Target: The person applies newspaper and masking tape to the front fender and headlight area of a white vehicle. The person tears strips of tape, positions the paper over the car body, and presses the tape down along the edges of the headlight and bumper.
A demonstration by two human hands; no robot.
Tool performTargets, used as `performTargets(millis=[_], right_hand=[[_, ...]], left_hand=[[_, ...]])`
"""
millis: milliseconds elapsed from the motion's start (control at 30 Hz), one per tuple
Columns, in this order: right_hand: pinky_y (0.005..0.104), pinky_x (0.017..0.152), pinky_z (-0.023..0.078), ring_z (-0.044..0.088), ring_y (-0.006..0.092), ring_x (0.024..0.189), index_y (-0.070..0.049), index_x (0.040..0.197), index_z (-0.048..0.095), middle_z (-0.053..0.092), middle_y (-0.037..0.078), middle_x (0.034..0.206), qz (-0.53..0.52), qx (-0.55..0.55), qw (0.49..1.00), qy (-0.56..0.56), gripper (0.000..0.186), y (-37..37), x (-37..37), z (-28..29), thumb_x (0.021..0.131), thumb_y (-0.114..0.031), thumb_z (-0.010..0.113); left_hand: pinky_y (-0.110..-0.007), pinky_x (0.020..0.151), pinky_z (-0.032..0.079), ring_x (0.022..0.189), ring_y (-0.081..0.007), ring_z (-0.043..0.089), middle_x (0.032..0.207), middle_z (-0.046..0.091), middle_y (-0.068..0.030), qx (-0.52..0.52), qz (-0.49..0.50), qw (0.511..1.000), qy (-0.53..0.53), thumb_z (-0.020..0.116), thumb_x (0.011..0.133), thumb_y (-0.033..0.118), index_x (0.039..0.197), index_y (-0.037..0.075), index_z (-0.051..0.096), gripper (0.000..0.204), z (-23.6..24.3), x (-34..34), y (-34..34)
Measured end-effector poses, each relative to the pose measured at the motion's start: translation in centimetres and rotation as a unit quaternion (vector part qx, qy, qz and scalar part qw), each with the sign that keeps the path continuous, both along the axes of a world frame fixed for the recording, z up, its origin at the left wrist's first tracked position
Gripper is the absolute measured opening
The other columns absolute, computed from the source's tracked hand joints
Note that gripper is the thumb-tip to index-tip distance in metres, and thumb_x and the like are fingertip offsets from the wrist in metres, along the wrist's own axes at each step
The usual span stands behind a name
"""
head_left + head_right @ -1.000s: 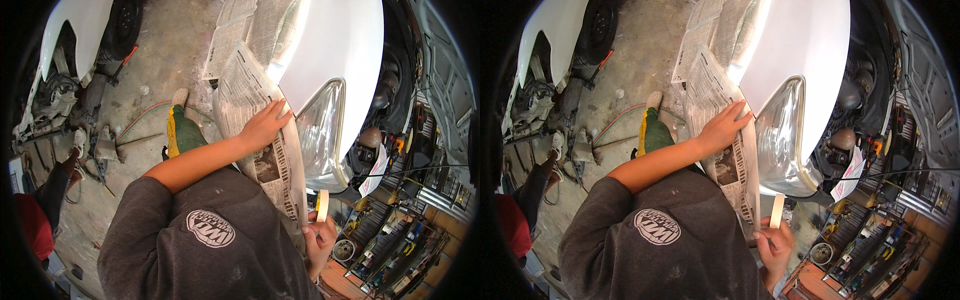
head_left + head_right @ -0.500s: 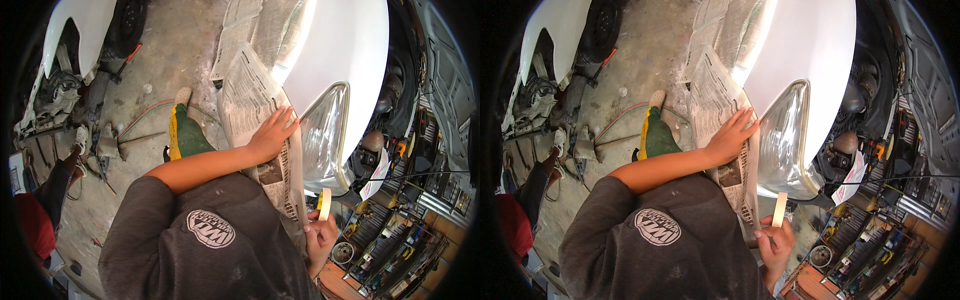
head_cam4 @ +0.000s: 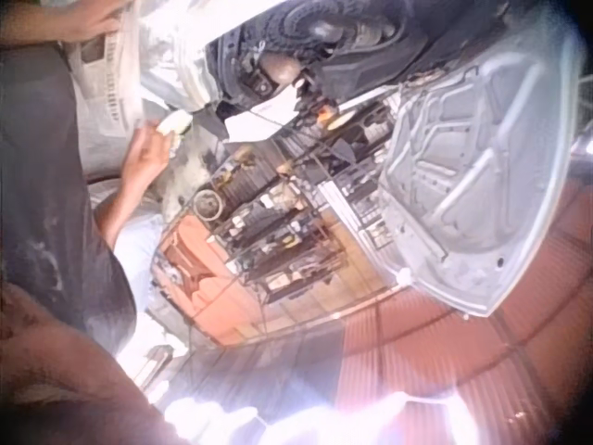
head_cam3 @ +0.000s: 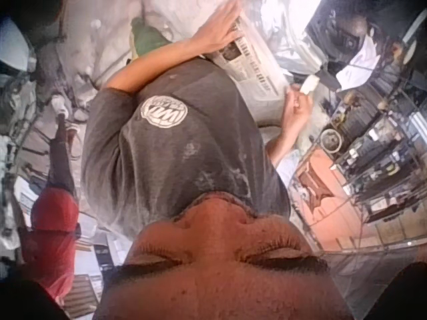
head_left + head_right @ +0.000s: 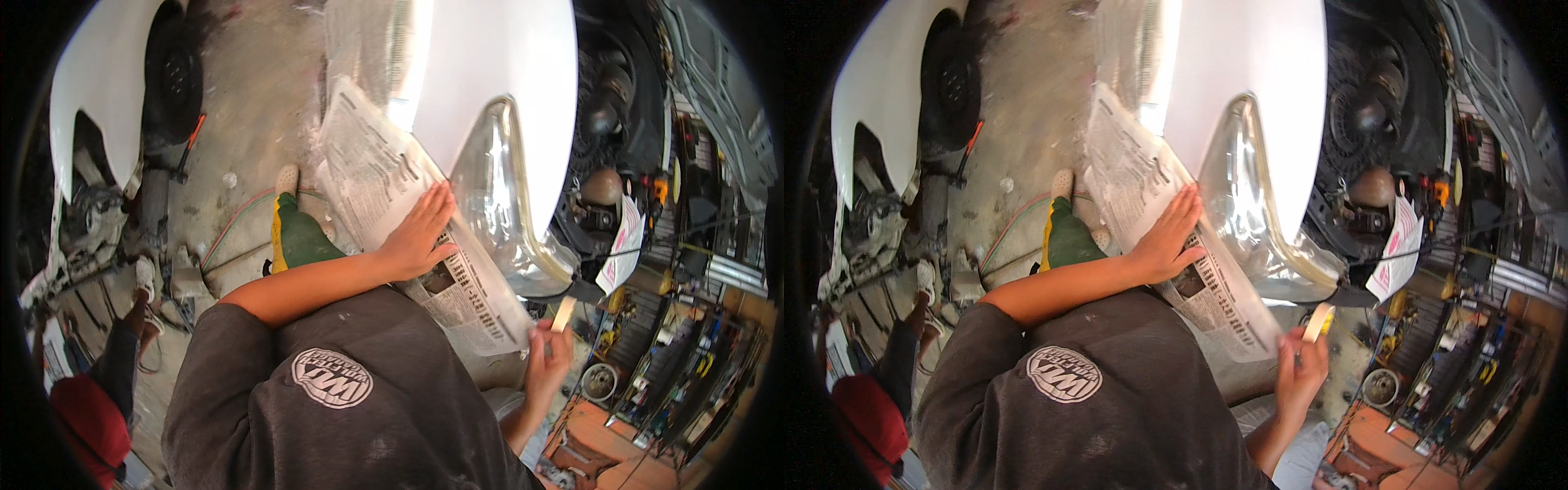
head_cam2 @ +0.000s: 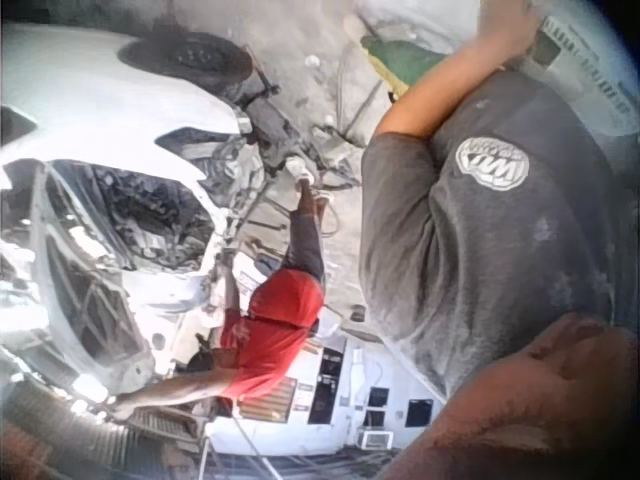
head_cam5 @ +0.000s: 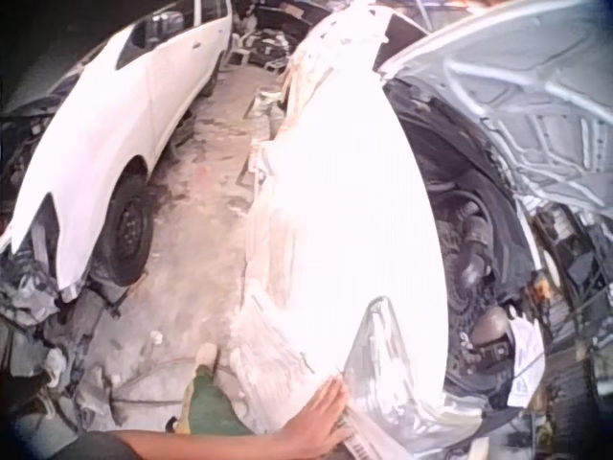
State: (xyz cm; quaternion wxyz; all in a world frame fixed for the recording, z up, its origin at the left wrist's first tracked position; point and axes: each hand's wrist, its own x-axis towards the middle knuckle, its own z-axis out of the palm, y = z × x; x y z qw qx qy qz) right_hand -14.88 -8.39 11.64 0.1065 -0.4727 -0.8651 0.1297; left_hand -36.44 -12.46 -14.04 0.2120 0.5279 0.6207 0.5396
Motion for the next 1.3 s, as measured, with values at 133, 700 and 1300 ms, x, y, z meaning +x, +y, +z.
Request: performTargets(millis=[133,700,1300], right_hand=[[0.0399,0.082,0.05,0.063,0.0322,0.091,0.003,0.092,0.066,0.065,0.016,0.099,-0.03,0.047,0.998,0.027,0.015,4.6,2.4,-4.1,0.091,-0.01,0.073],[0.0396,0.072,0.048,0.059,0.0266,0.081,0.0,0.092,0.057,0.056,0.012,0.094,-0.152,0.013,0.98,0.126,0.037,10.2,1.2,-6.6,0.079,-0.02,0.085],[0.0395,0.085,0.053,0.07,0.0331,0.1,0.0,0.118,0.069,0.071,0.023,0.113,-0.049,-0.269,0.906,0.324,0.027,-5.2,-5.0,-11.4,0.098,-0.017,0.061]], left_hand=[[-0.053,0.124,0.013,0.152,-0.0501,0.004,0.162,0.004,-0.0361,0.014,-0.028,0.999,0.045,0.06,0.098,0.047,0.155,-0.007,0.016,0.091,0.1,0.4,-0.2],[-0.048,0.122,0.023,0.151,-0.0269,0.03,0.157,0.043,-0.0096,0.1,-0.172,0.86,0.471,0.066,0.09,0.029,0.139,0.001,0.055,0.058,9.3,1.4,0.8],[-0.033,0.086,0.05,0.097,-0.0238,0.063,0.107,0.065,-0.0126,-0.123,0.05,0.99,-0.05,0.067,0.093,0.011,0.103,0.0,0.068,0.015,-4.6,-12.5,-4.0]])
